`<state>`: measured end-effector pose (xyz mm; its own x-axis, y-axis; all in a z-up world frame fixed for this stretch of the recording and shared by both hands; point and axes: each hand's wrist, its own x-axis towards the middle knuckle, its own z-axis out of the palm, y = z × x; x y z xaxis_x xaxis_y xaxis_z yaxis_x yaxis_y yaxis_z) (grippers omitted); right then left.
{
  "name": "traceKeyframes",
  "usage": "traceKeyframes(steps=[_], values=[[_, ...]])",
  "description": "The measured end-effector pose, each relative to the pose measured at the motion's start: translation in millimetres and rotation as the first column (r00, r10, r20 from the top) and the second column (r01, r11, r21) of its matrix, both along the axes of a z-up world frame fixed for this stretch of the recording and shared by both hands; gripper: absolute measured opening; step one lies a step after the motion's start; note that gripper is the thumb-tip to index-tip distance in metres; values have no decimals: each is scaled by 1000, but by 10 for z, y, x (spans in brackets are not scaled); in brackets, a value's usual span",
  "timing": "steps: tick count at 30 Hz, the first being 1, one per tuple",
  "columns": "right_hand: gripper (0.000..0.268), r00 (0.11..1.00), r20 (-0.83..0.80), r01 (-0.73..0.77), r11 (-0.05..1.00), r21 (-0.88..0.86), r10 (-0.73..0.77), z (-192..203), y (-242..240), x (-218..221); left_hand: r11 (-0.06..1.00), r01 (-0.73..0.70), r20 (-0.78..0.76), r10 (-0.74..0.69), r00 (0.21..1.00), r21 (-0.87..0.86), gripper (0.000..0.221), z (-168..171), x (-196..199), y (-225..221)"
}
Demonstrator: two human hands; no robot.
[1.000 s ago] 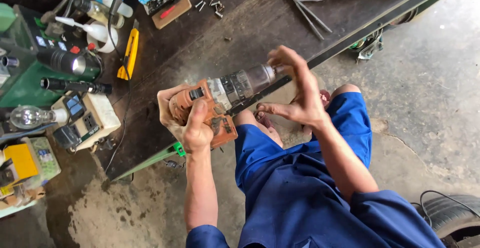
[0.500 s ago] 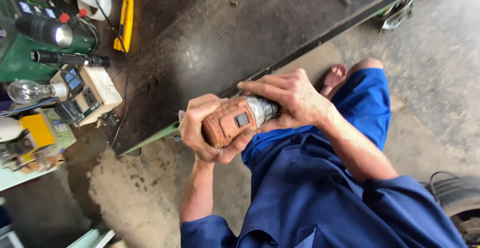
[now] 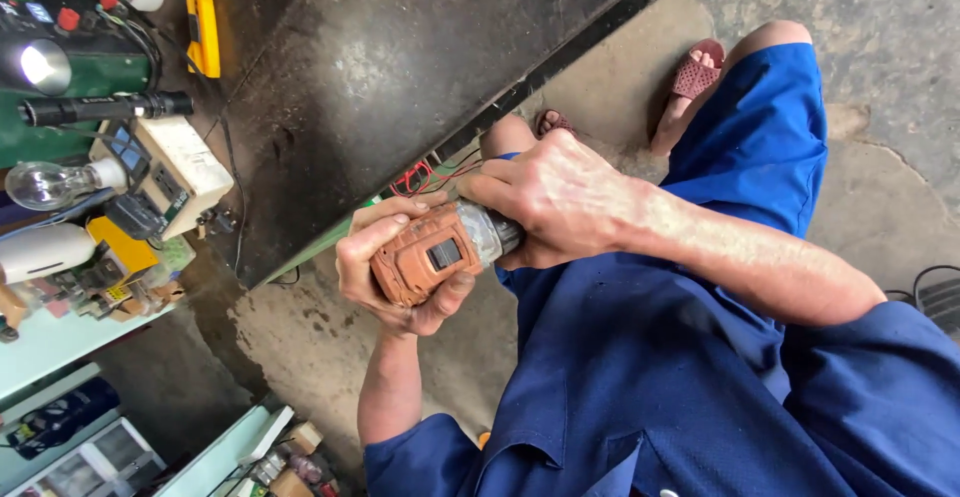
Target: Disassembling a power drill to inspect and install carbon brushes, then reassembling the housing.
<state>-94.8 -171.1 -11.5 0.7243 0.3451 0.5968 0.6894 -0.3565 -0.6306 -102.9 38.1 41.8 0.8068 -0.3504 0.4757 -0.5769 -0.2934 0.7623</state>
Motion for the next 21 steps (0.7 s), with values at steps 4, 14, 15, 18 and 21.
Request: traceKeyframes(steps=[4,14,15,18,21], values=[[53,998,-64,-4,996,-87,-2,7,-15,40,999,-45,1,45,999,-12,64,-10,53,28],[81,854,-515,-116,934,-338,-80,288,-209,929,912,-397,-553,280,785,-102,21,-117,779,-238],[74,892,-450,-98,948,-301,-50,271,-262,1059,829,-538,-743,260,616,-156,23,-91,892,-340],[67,936,-351,-84,948,-308,-31,218,-416,1373,756,-641,-897,184,401,-132,33,97,1167,-559],[67,972,-232,-39,941,-335,-42,-24,-519,1518,877,-477,-833,306,461,58,48,146,1363,-528]])
